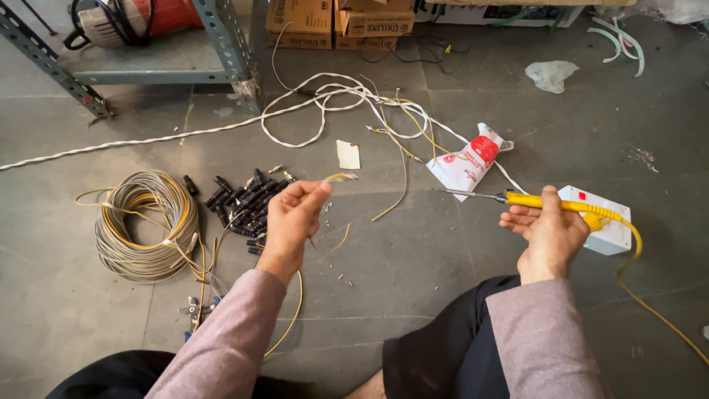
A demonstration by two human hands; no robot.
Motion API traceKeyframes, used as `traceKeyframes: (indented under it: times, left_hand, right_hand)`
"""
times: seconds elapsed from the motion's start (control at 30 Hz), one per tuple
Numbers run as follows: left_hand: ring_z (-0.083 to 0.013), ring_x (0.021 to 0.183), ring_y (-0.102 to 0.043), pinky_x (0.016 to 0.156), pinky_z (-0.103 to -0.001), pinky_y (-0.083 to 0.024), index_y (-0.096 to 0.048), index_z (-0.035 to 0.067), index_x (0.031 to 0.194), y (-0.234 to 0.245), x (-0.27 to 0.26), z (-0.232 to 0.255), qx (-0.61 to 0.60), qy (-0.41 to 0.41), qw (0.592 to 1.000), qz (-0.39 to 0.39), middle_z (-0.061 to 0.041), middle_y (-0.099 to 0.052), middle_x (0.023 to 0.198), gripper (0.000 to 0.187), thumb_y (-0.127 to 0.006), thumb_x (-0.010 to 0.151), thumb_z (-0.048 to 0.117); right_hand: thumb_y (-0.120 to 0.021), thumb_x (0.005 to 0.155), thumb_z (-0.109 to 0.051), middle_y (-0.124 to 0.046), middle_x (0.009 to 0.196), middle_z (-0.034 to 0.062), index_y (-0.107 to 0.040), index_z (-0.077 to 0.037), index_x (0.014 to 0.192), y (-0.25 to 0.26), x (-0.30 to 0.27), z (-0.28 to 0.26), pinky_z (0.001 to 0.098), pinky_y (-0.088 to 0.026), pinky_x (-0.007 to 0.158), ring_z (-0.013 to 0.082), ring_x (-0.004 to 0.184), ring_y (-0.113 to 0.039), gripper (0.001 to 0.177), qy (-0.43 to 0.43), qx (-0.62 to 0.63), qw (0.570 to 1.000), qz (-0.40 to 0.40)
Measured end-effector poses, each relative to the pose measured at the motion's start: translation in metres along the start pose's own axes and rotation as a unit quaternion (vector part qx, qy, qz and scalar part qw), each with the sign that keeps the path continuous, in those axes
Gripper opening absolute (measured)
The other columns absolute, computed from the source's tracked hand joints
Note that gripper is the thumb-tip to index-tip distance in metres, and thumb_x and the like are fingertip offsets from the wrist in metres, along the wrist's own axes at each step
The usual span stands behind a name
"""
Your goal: The person sits on the floor and uses a soldering iron to attach small metal connectors to the ends of thin wires. They also use wire cutters to strip insulation and prepare the wire ends before soldering.
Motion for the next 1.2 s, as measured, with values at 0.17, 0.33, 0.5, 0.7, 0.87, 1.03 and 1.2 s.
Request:
traceKeyframes:
  times: [0.17,0.33,0.5,0.7,0.87,1.03,1.2]
  left_hand:
    - [-0.0076,0.053,-0.036,0.045,-0.025,-0.024,-0.061,0.007,0.091,0.004,0.012,-0.026,-0.176,0.192,0.964,0.059,0.003,-0.047,0.068,0.012,-0.068,0.094,0.017]
    - [-0.0155,0.063,-0.049,0.053,-0.03,-0.038,-0.053,0.004,0.096,-0.033,0.062,-0.03,-0.207,0.177,0.961,0.056,-0.005,-0.052,0.076,0.009,-0.061,0.096,0.009]
    - [-0.0253,0.073,-0.066,0.064,-0.038,-0.055,-0.053,-0.002,0.1,-0.106,0.172,-0.015,-0.25,0.129,0.959,0.035,-0.015,-0.064,0.09,0.011,-0.048,0.099,0.008]
    - [-0.0239,0.073,-0.056,0.061,-0.044,-0.044,-0.067,-0.005,0.113,-0.109,0.251,-0.011,0.114,0.058,0.991,0.035,-0.016,-0.065,0.094,0.032,-0.055,0.1,0.022]
    - [-0.0236,0.093,-0.07,0.08,-0.039,-0.059,-0.064,0.0,0.126,-0.021,0.168,-0.009,0.2,0.077,0.977,0.019,-0.013,-0.073,0.109,0.041,-0.055,0.101,0.03]
    - [-0.0317,0.111,-0.072,0.093,-0.039,-0.058,-0.058,-0.007,0.131,0.053,0.041,0.046,0.157,0.117,0.981,0.005,-0.022,-0.072,0.125,0.043,-0.043,0.107,0.026]
    - [-0.0336,0.096,-0.074,0.085,-0.043,-0.061,-0.058,0.001,0.105,0.087,-0.023,0.07,0.045,0.059,0.995,0.066,-0.022,-0.073,0.107,0.034,-0.042,0.109,0.031]
  right_hand:
    - [-0.06,0.107,-0.024,-0.068,0.077,0.0184,-0.059,0.007,0.1,0.003,0.002,0.001,0.0413,-0.062,0.052,0.0267,0.056,-0.069,0.032,0.0,0.006,1.0,0.007]
    - [-0.059,0.107,-0.023,-0.068,0.078,0.0198,-0.057,0.005,0.102,0.006,0.01,0.0,0.0419,-0.062,0.053,0.0273,0.057,-0.068,0.029,-0.003,0.008,1.0,0.027]
    - [-0.058,0.107,-0.023,-0.068,0.078,0.0203,-0.058,0.007,0.105,0.015,0.018,0.003,0.0417,-0.062,0.053,0.0277,0.057,-0.069,0.03,-0.005,0.015,0.999,0.041]
    - [-0.057,0.107,-0.024,-0.068,0.079,0.0206,-0.058,0.009,0.105,0.024,0.026,0.006,0.042,-0.061,0.053,0.0284,0.058,-0.069,0.034,-0.014,0.02,0.999,0.049]
    - [-0.061,0.103,-0.024,-0.069,0.078,0.0206,-0.058,0.004,0.106,0.031,0.033,0.016,0.0428,-0.061,0.054,0.0282,0.058,-0.069,0.028,-0.045,0.015,0.998,0.046]
    - [-0.061,0.098,-0.025,-0.069,0.08,0.0226,-0.058,0.003,0.103,0.033,0.054,0.059,0.0467,-0.062,0.061,0.0323,0.064,-0.071,0.029,-0.199,-0.042,0.979,-0.021]
    - [-0.058,0.1,-0.03,-0.069,0.085,0.0218,-0.06,0.008,0.102,0.039,0.082,0.114,0.0499,-0.063,0.072,0.0351,0.076,-0.072,0.038,-0.335,-0.073,0.935,-0.088]
Point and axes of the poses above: each hand's wrist, its own x-axis towards the middle knuckle, its own y-axis out of the back of the hand, z = x × y, the point moved 3 cm from there along x, towards the middle knuckle
